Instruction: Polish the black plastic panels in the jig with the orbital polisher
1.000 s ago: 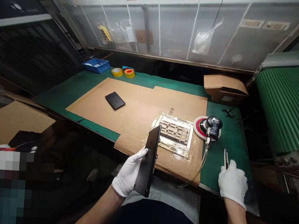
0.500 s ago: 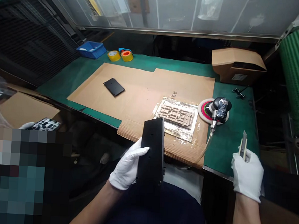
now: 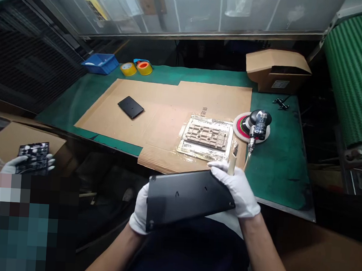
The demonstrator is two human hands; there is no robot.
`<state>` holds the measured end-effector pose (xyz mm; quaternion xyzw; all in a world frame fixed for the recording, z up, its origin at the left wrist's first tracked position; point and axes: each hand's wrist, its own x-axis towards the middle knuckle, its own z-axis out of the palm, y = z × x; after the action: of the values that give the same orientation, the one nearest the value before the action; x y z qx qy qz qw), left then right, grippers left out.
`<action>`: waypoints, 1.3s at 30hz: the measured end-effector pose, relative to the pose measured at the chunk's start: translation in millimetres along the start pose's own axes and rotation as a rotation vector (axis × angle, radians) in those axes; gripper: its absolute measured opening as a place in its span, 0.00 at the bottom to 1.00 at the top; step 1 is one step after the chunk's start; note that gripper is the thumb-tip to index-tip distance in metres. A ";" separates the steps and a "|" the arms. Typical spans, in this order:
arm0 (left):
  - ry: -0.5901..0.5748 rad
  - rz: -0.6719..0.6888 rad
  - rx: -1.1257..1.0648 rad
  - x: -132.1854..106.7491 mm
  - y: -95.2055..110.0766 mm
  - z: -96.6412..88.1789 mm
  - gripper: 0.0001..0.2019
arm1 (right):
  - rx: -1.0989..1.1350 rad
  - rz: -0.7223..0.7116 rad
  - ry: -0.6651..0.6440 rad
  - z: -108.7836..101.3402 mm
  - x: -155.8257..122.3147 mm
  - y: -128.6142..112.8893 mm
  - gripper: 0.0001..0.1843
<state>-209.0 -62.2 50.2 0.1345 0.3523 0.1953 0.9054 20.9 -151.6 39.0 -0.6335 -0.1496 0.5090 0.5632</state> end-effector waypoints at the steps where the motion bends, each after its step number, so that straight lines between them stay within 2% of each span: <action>1: -0.024 -0.078 0.038 -0.9 3.9 0.1 0.17 | -0.086 -0.008 -0.076 -2.0 4.2 -9.6 0.28; 2: -0.058 -0.140 0.095 -1.5 6.9 2.8 0.21 | -0.169 -0.013 -0.157 -1.0 7.6 -18.1 0.27; 4: -0.122 -0.232 0.232 -3.8 8.7 13.3 0.22 | -0.299 -0.022 -0.322 8.3 12.6 -29.5 0.25; 6: -0.138 -0.286 0.344 -9.4 5.9 25.3 0.23 | -0.384 -0.049 -0.395 20.7 15.7 -32.6 0.25; 8: -0.106 -0.320 0.374 -19.1 1.4 33.6 0.25 | -0.431 -0.119 -0.297 27.5 15.5 -28.8 0.29; 11: 0.007 -0.192 0.327 -38.0 -2.8 36.9 0.23 | -0.440 -0.255 -0.038 20.1 2.2 -14.7 0.30; 13: 0.096 -0.097 0.295 -50.1 -2.8 35.3 0.20 | -0.421 -0.261 0.050 9.7 -17.5 -1.8 0.28; 15: 0.167 -0.073 0.253 -59.6 -2.3 33.0 0.18 | -0.415 -0.217 0.087 2.9 -43.9 12.1 0.27; 17: 0.222 -0.077 0.194 -65.5 -3.0 31.0 0.18 | -0.435 -0.196 0.080 2.4 -72.0 24.4 0.25; 19: 0.264 -0.086 0.140 -68.4 -5.3 29.9 0.19 | -0.449 -0.234 0.047 6.5 -97.0 32.4 0.21; 23: 0.332 -0.136 0.122 -70.0 -10.8 30.2 0.18 | -0.401 -0.413 -0.079 15.4 -126.4 34.8 0.28; 25: 0.362 -0.157 0.134 -70.4 -12.2 31.0 0.19 | -0.402 -0.481 -0.155 18.0 -132.5 32.9 0.31; 28: 0.390 -0.179 0.128 -71.2 -13.1 31.5 0.21 | -0.447 -0.512 -0.214 22.2 -137.9 31.7 0.29; 33: 0.404 -0.193 0.115 -73.0 -14.9 31.7 0.21 | -0.504 -0.534 -0.221 28.6 -144.1 32.4 0.24; 39: 0.418 -0.215 0.087 -75.0 -15.2 33.3 0.21 | -0.560 -0.542 -0.215 31.4 -143.2 28.1 0.22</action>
<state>-232.8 -112.8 112.1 0.0916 0.5525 0.1059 0.8216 -78.0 -252.3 87.7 -0.6433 -0.5018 0.3451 0.4638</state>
